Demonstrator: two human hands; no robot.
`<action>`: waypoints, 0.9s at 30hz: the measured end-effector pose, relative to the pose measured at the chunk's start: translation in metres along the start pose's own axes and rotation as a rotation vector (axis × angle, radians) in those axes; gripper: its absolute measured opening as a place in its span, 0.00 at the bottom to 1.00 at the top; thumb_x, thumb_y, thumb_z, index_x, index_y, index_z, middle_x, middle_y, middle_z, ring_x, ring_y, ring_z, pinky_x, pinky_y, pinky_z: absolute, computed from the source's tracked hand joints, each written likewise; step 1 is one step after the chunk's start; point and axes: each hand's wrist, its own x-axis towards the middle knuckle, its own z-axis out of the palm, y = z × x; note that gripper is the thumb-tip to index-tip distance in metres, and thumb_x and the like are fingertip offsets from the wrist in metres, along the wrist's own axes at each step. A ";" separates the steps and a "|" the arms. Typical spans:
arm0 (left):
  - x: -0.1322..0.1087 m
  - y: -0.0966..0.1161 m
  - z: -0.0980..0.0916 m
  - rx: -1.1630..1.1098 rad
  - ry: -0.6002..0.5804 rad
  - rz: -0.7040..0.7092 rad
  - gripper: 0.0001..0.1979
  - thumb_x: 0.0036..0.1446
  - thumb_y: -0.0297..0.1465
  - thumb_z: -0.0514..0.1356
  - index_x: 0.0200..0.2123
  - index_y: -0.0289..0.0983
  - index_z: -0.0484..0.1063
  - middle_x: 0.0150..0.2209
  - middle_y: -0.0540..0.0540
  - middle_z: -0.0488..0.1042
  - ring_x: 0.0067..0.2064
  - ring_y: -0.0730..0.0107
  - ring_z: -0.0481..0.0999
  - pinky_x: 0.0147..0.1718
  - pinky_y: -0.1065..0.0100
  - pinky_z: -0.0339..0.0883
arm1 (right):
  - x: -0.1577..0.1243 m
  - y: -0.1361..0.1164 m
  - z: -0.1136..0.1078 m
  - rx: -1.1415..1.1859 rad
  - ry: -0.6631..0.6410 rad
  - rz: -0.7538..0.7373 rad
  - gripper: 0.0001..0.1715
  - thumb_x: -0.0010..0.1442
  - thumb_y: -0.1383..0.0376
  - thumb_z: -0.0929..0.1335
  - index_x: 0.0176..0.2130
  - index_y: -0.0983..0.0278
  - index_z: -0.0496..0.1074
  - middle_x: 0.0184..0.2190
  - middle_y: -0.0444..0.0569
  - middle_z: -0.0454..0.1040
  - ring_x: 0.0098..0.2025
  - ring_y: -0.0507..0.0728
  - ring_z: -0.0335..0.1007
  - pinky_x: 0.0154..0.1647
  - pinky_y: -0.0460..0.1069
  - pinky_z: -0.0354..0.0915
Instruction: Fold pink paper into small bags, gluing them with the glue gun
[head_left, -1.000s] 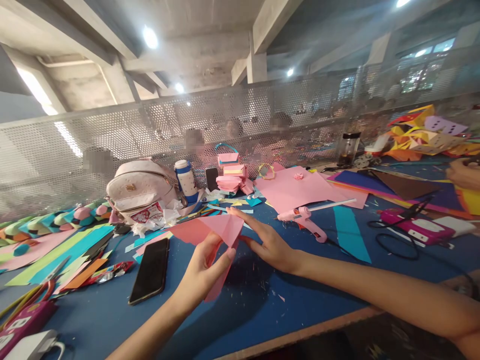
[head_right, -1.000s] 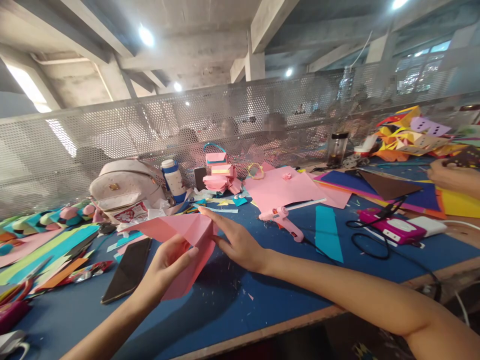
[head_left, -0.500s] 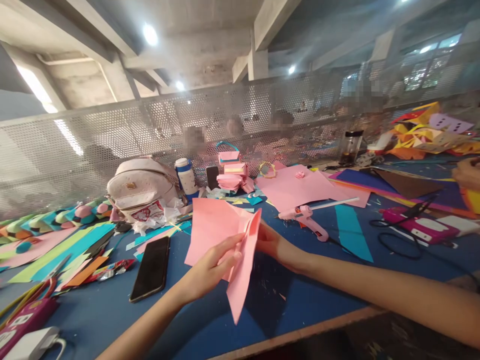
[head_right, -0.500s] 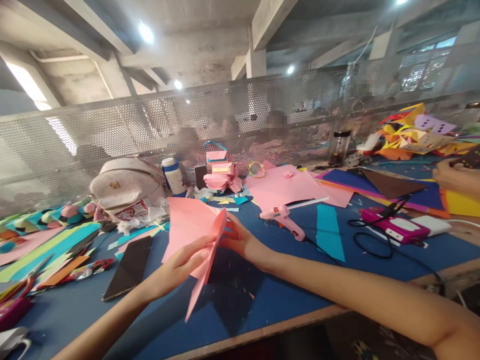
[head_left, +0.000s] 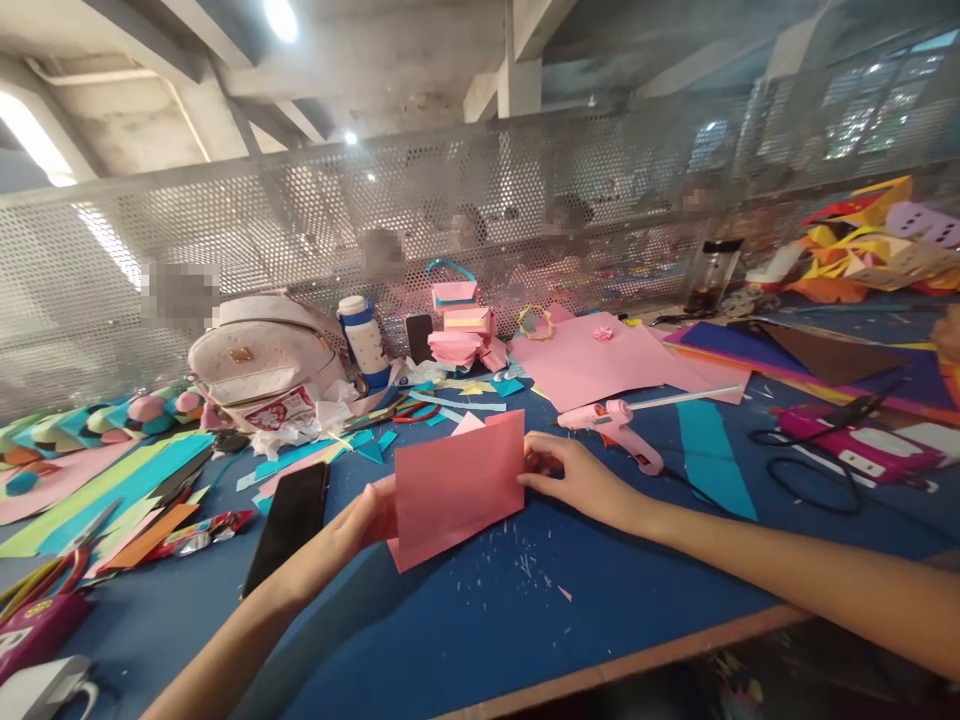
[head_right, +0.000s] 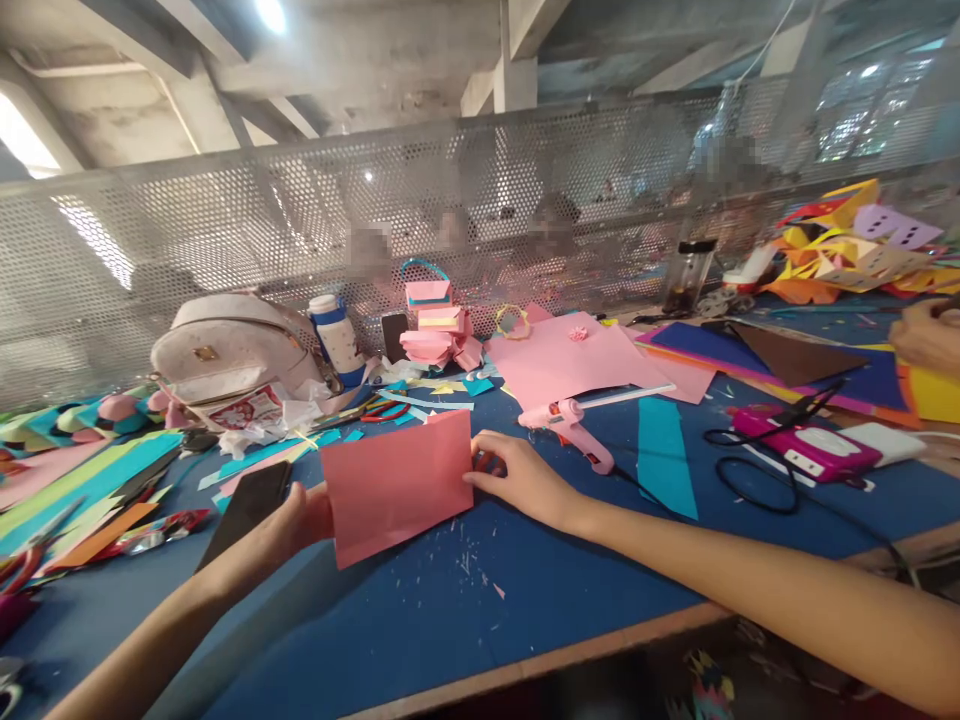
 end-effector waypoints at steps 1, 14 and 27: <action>-0.002 -0.001 0.000 -0.028 -0.028 0.018 0.37 0.57 0.59 0.47 0.60 0.42 0.65 0.55 0.39 0.73 0.53 0.49 0.74 0.54 0.48 0.66 | 0.001 0.002 0.001 0.029 0.003 0.002 0.08 0.59 0.60 0.68 0.36 0.63 0.71 0.37 0.47 0.71 0.36 0.54 0.69 0.35 0.47 0.66; 0.005 0.004 0.006 0.380 0.360 0.192 0.13 0.55 0.35 0.64 0.44 0.40 0.76 0.45 0.46 0.79 0.44 0.60 0.78 0.45 0.64 0.70 | 0.002 -0.007 -0.005 0.027 -0.054 -0.040 0.13 0.59 0.58 0.68 0.41 0.63 0.73 0.39 0.48 0.75 0.37 0.55 0.69 0.37 0.49 0.64; 0.033 0.061 -0.008 0.407 0.789 0.640 0.23 0.54 0.34 0.65 0.53 0.40 0.67 0.48 0.44 0.74 0.51 0.62 0.73 0.53 0.60 0.66 | 0.012 -0.036 0.012 0.715 -0.106 0.209 0.18 0.50 0.55 0.75 0.34 0.67 0.77 0.31 0.47 0.77 0.31 0.50 0.70 0.28 0.44 0.64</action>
